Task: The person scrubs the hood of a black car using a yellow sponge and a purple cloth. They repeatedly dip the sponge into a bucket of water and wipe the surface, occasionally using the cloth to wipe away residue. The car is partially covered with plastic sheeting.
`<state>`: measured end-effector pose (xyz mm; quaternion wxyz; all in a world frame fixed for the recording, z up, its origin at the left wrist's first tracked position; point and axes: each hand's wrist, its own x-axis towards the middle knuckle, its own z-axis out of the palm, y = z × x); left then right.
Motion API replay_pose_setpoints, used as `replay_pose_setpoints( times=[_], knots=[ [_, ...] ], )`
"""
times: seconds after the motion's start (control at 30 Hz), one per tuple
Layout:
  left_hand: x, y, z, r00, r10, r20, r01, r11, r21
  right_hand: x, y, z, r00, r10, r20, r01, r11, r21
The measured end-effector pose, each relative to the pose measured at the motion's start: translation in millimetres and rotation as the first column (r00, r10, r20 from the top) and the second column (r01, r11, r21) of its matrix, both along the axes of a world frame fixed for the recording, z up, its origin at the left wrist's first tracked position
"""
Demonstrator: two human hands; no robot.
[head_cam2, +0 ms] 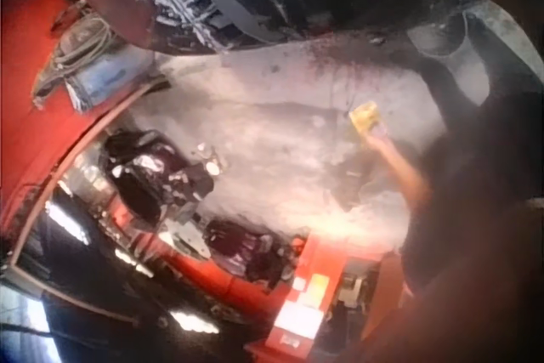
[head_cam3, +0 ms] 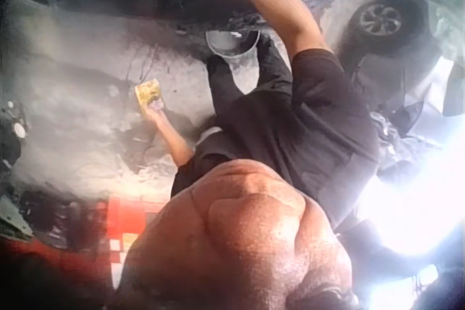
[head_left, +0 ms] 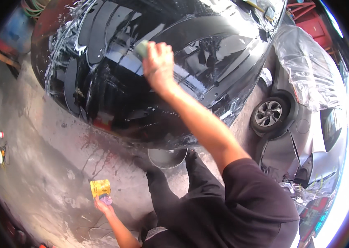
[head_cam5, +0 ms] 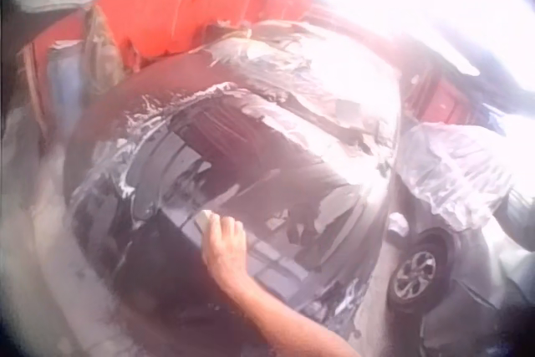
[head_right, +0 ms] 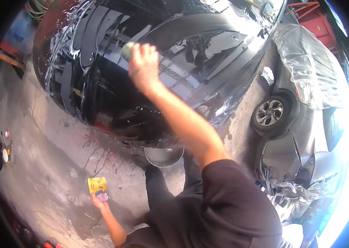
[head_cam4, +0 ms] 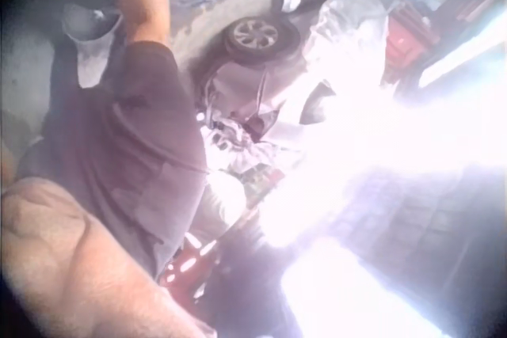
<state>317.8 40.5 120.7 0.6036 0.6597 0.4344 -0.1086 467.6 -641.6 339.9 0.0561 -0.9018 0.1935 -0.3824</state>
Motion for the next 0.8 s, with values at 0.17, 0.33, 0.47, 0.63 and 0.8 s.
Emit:
replay_pose_setpoints(
  times=[0.17,0.33,0.47,0.63,0.8],
  knots=[
    [10.9,-31.9,8.5,0.998,-0.047,0.03,0.047,0.999,-0.026,-2.2,149.5,-56.2,0.96,0.236,-0.148,-0.236,0.972,0.02],
    [-5.2,-41.0,32.2,0.998,-0.01,0.066,0.012,1.0,-0.025,-36.4,116.2,-27.2,0.861,0.501,-0.086,-0.48,0.858,0.183],
    [-49.8,21.0,8.1,0.999,0.045,-0.004,-0.044,0.998,0.036,-105.2,-47.7,62.9,0.946,0.213,-0.246,-0.148,0.955,0.258],
    [-97.4,29.4,-17.8,0.976,0.084,-0.201,-0.061,0.991,0.12,-268.4,-415.8,60.0,0.866,-0.498,-0.036,0.486,0.857,-0.17],
    [-108.3,31.6,-12.2,0.971,0.017,-0.239,0.012,0.993,0.12,-283.5,-507.0,36.5,0.805,-0.585,-0.099,0.532,0.785,-0.319]
  ],
)
